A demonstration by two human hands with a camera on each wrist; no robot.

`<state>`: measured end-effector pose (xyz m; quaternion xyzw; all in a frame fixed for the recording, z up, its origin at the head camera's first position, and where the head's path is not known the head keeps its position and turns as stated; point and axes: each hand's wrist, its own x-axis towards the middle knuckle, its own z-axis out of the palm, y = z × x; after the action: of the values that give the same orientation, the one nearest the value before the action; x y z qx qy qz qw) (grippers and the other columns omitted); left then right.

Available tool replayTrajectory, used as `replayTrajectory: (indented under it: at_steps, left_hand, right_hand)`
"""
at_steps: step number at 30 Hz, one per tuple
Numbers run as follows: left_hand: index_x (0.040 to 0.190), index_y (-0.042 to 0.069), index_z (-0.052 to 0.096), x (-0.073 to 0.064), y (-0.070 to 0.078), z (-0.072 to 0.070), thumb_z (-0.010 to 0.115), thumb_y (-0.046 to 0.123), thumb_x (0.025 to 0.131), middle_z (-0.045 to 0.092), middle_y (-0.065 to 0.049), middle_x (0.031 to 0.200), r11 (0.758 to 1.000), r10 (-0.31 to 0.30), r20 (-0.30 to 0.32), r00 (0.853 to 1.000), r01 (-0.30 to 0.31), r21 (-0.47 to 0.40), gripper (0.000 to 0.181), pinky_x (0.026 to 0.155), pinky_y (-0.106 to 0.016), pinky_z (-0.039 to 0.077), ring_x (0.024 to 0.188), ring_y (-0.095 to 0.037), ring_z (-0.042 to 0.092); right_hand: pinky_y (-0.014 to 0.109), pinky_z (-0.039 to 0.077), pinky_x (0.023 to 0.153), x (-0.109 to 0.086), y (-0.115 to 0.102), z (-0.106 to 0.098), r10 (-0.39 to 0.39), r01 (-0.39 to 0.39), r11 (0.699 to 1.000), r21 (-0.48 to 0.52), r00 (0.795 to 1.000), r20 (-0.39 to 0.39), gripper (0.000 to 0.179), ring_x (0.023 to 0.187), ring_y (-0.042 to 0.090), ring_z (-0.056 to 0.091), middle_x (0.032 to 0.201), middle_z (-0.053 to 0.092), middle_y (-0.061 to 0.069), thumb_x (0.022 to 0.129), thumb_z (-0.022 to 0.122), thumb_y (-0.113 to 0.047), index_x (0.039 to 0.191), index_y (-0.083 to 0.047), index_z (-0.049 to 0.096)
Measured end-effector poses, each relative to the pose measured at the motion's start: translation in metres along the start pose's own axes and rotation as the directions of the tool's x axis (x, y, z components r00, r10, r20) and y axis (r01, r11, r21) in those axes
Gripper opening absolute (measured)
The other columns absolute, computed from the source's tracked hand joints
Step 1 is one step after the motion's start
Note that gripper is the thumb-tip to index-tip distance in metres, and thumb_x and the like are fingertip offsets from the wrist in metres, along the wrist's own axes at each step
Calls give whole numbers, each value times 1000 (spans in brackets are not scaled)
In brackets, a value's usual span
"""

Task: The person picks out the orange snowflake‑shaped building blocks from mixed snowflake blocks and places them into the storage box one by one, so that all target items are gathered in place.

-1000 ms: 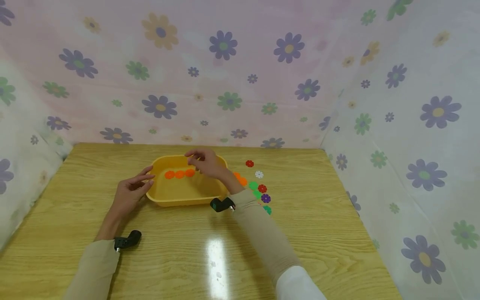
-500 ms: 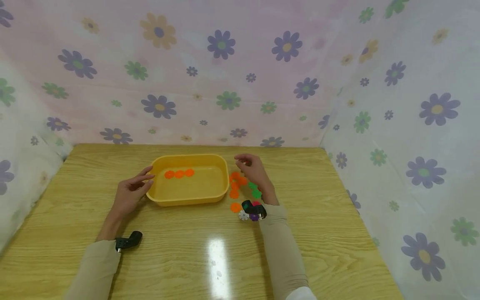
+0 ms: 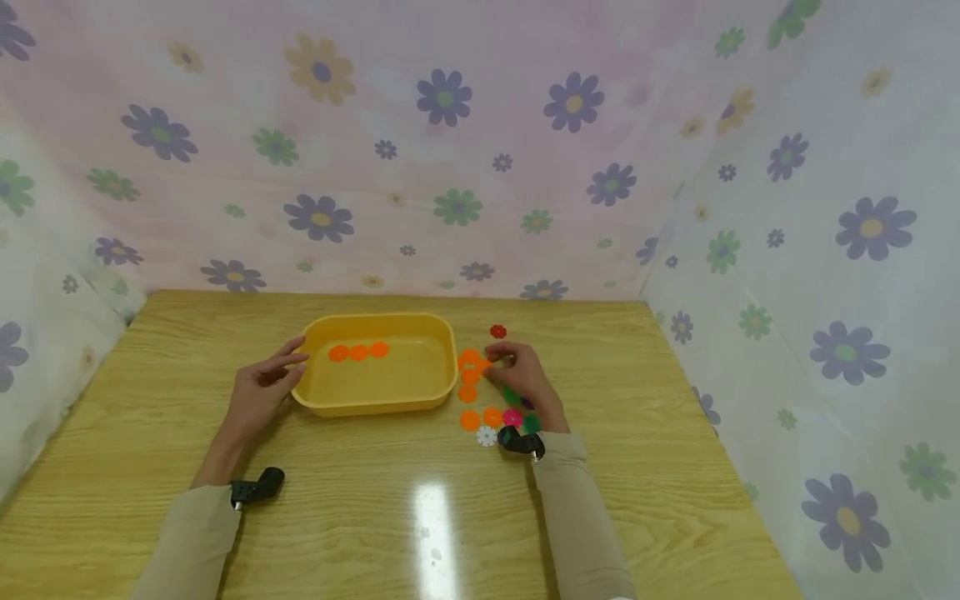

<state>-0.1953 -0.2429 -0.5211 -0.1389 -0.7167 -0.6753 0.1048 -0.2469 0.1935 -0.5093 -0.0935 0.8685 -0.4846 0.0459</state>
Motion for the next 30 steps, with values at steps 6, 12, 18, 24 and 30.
replayTrajectory:
  at_steps: [6, 12, 18, 24, 30]
  left_hand:
    - [120, -21, 62, -1, -2, 1, 61, -4, 99, 61, 5, 144, 1000, -3, 4, 1000, 3, -21, 27, 77, -11, 54, 127, 2, 57]
    - [120, -20, 63, -2, -1, 0, 62, -3, 99, 61, 7, 143, 1000, -10, -1, 1000, 10, -14, 28, 79, -10, 54, 125, 3, 58]
    - [121, -21, 62, -2, 0, 0, 62, -2, 99, 60, 7, 144, 1000, -16, 2, 1000, 16, -10, 29, 80, -10, 54, 122, 3, 60]
    - [121, -20, 62, -2, 1, 0, 62, -1, 100, 60, 6, 145, 1000, -14, 0, 1000, 14, 10, 29, 82, -10, 54, 126, 4, 57]
    - [121, -20, 63, -1, 1, 1, 62, -1, 100, 60, 4, 145, 1000, -13, -5, 1000, 13, 11, 28, 84, -11, 54, 127, 4, 57]
  right_hand:
    - [23, 43, 63, -1, 2, 3, 18, -18, 1000, -2, 1000, -5, 29, 68, 13, 50, 113, 71, 17, 93, 75, -8, 120, -2, 72]
    - [24, 47, 64, 1, 4, 4, 15, -15, 1000, -1, 1000, -9, 27, 70, 14, 53, 108, 70, 15, 93, 75, -8, 119, -3, 73]
    - [26, 49, 69, 3, 4, 5, -2, 2, 1000, -4, 999, -36, 21, 77, 16, 57, 100, 68, 14, 96, 71, -8, 116, -1, 73]
    - [29, 48, 70, 3, 5, 4, -10, 9, 1000, -14, 999, -49, 21, 78, 19, 57, 99, 67, 15, 99, 66, -10, 118, 0, 70]
    - [30, 50, 74, 4, 10, 2, 6, -4, 999, 43, 999, -39, 30, 91, 32, 62, 112, 66, 25, 102, 62, -11, 128, 4, 59]
